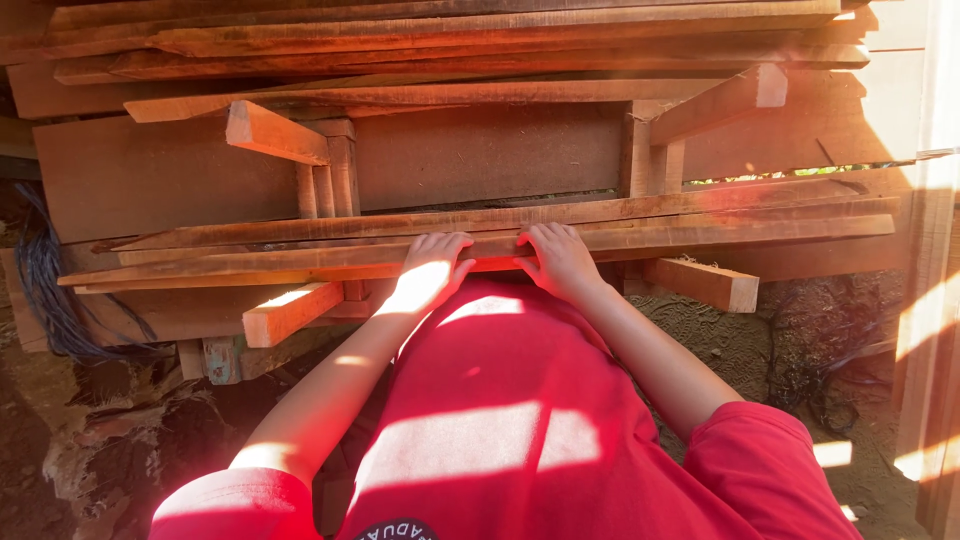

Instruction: Organizing and sorting wooden planks on a workbench in an outdoor workshop.

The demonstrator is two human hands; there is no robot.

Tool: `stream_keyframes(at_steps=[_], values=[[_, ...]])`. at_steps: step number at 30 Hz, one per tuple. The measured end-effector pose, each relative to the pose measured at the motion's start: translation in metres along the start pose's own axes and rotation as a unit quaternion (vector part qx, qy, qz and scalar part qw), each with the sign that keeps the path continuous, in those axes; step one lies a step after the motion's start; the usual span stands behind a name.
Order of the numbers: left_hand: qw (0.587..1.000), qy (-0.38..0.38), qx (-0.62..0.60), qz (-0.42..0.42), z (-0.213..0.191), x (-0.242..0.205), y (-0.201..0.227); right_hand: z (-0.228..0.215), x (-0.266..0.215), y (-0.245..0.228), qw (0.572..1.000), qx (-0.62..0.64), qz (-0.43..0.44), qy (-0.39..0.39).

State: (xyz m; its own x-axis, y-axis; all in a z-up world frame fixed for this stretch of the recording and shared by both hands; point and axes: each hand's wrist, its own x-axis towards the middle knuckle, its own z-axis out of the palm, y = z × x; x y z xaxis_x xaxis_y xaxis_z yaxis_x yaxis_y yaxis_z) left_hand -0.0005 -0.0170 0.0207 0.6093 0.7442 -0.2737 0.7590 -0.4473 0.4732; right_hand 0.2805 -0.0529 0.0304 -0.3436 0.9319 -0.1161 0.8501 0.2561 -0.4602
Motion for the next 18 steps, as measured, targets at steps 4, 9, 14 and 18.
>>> stream_keyframes(at_steps=[4, 9, 14, 18], values=[[1.000, -0.010, 0.004, -0.009, -0.020, -0.003, 0.010, -0.018, -0.005, -0.004, 1.000, -0.013, 0.007, 0.008], [0.999, -0.009, 0.002, -0.036, -0.032, -0.010, 0.019, -0.011, -0.010, 0.004, 0.999, -0.038, 0.018, 0.034], [0.998, -0.018, -0.002, -0.059, -0.029, -0.009, 0.023, -0.020, -0.022, -0.009, 0.998, -0.037, -0.001, 0.046], [0.995, -0.053, -0.032, -0.083, -0.004, -0.002, 0.014, -0.024, -0.022, -0.011, 1.000, -0.014, 0.003, 0.026]])
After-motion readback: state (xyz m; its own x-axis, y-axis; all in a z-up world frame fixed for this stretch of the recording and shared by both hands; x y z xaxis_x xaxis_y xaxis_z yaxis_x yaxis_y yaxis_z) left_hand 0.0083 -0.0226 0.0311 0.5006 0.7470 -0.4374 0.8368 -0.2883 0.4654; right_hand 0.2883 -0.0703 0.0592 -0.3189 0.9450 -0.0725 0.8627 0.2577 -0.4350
